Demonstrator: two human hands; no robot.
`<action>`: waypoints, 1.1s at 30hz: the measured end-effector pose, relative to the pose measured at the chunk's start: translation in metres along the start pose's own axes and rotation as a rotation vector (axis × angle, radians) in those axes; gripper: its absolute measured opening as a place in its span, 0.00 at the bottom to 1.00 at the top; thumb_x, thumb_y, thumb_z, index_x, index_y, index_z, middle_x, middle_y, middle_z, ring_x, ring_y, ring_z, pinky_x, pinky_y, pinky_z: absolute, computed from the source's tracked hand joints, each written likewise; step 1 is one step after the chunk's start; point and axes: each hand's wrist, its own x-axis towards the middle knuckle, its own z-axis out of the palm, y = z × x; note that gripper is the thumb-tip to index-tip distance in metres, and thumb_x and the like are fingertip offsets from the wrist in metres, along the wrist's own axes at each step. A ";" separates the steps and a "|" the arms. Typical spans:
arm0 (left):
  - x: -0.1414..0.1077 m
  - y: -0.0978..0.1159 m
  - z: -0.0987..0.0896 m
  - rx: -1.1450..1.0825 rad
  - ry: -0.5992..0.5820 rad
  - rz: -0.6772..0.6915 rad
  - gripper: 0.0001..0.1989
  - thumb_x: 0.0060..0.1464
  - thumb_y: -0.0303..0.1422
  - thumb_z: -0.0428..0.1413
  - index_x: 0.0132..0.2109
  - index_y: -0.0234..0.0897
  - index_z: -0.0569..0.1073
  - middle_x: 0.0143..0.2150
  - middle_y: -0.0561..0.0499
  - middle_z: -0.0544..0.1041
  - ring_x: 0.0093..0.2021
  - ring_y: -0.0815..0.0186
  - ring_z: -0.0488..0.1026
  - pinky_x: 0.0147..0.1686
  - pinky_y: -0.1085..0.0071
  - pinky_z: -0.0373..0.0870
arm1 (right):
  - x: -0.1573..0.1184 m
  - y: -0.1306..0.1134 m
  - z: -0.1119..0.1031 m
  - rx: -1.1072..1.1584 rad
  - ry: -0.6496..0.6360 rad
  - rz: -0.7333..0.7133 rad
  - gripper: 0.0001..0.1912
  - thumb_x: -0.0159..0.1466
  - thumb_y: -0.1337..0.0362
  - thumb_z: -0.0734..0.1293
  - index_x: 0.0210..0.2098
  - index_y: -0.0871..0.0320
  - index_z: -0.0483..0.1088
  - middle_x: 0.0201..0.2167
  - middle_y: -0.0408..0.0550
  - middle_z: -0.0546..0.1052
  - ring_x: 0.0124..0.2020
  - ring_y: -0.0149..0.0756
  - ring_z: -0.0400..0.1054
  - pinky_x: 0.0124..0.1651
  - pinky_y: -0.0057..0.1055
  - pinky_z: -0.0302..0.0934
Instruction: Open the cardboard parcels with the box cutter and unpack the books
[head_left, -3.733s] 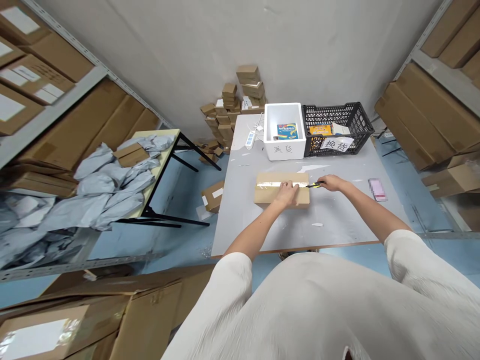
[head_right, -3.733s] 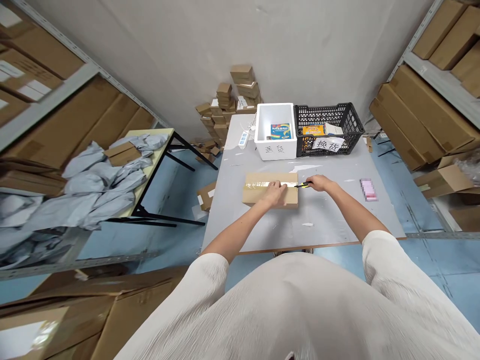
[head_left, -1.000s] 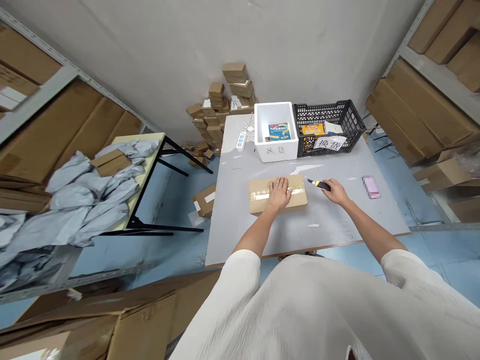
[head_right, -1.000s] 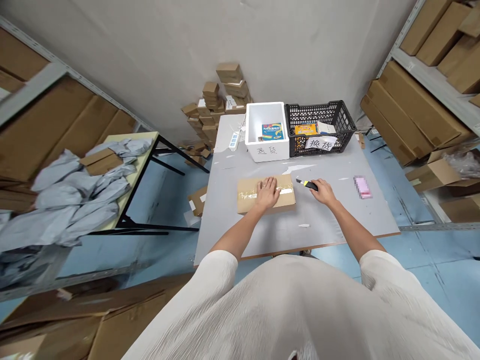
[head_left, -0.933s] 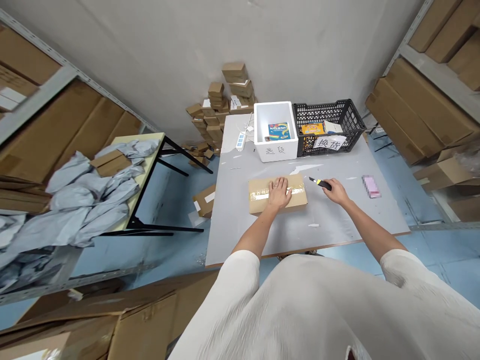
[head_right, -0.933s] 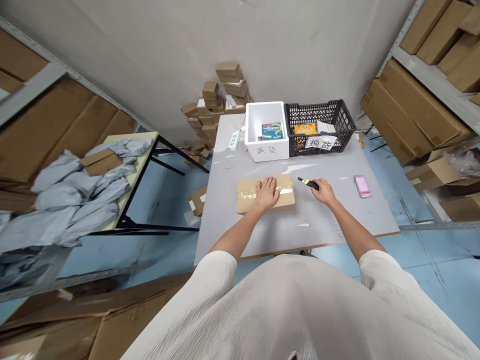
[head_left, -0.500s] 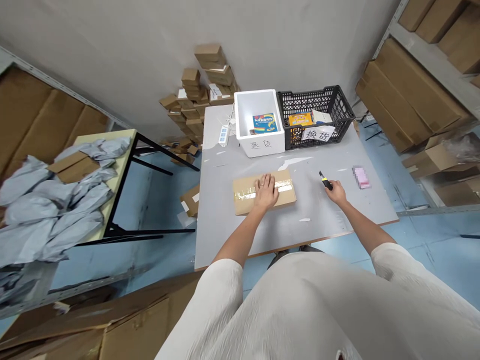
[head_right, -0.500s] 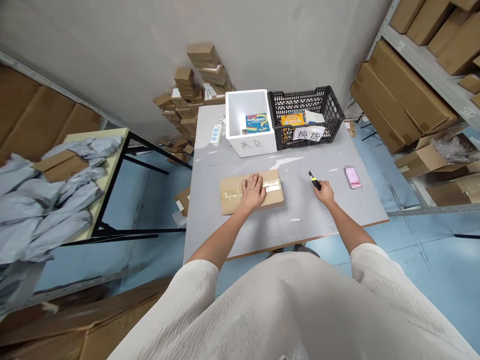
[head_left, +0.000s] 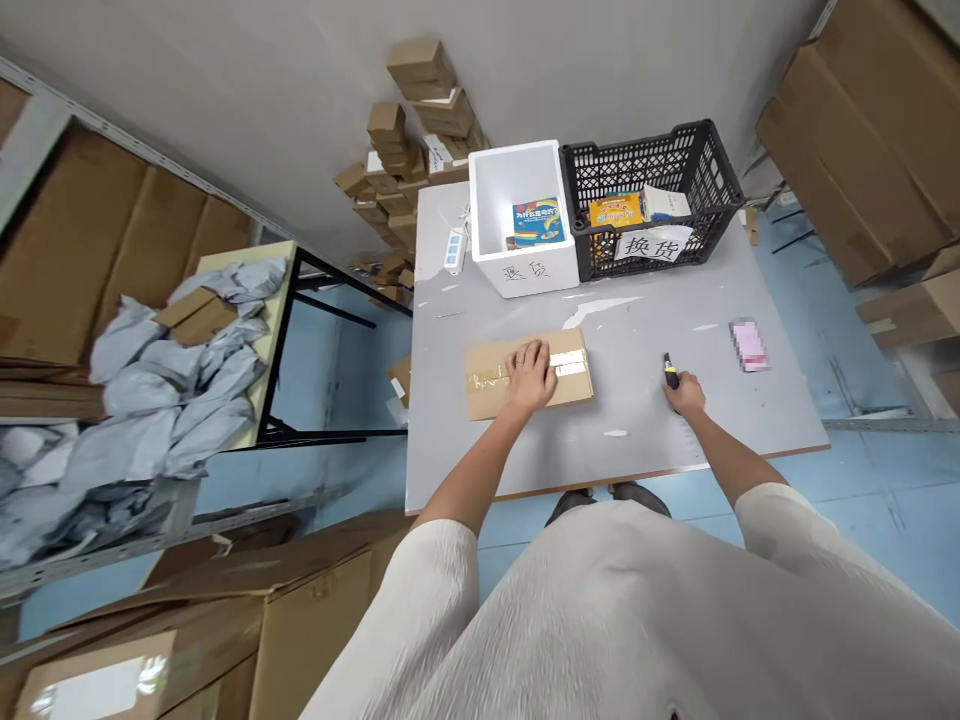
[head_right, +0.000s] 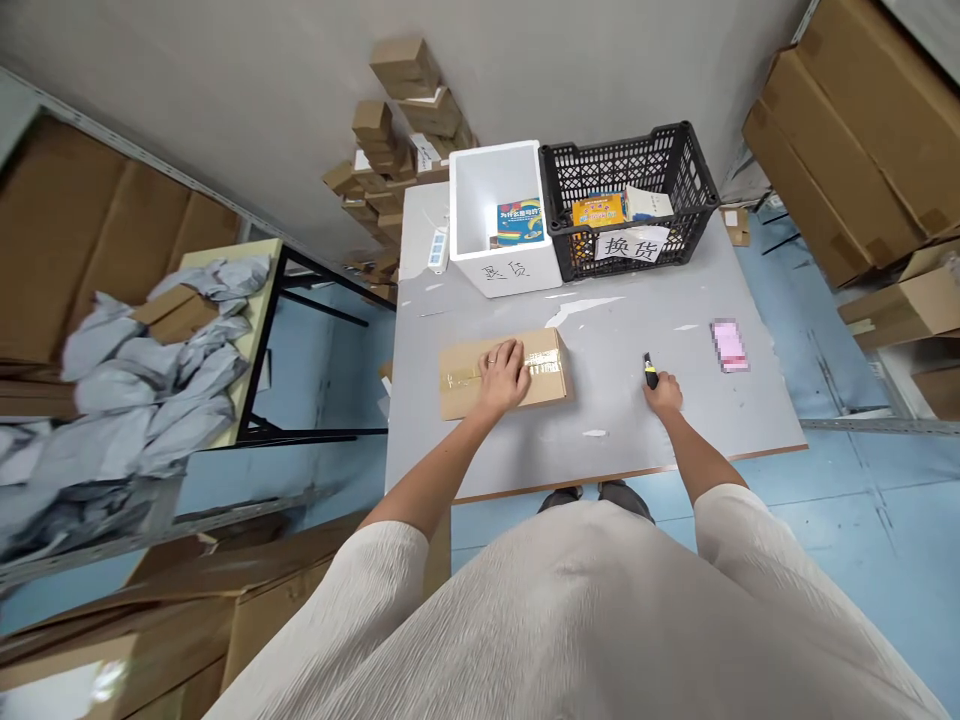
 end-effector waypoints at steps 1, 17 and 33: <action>0.000 0.000 0.000 0.004 0.000 -0.002 0.33 0.73 0.38 0.45 0.79 0.36 0.63 0.79 0.36 0.66 0.80 0.46 0.58 0.78 0.47 0.49 | 0.000 0.000 0.002 -0.007 -0.008 0.015 0.23 0.67 0.54 0.71 0.58 0.56 0.73 0.57 0.65 0.75 0.58 0.57 0.74 0.55 0.49 0.71; 0.003 -0.003 -0.007 -0.016 -0.034 0.068 0.36 0.67 0.30 0.48 0.80 0.37 0.62 0.81 0.38 0.64 0.81 0.49 0.57 0.79 0.48 0.48 | -0.048 -0.177 -0.010 0.289 -0.063 -0.701 0.35 0.74 0.50 0.62 0.77 0.53 0.61 0.76 0.63 0.62 0.69 0.55 0.67 0.71 0.52 0.66; -0.073 -0.098 -0.022 -0.192 0.060 -0.258 0.36 0.66 0.49 0.61 0.74 0.38 0.70 0.84 0.33 0.53 0.84 0.36 0.49 0.73 0.41 0.66 | -0.099 -0.213 -0.003 0.235 -0.007 -0.745 0.37 0.66 0.57 0.67 0.74 0.52 0.69 0.76 0.59 0.65 0.72 0.57 0.66 0.69 0.56 0.71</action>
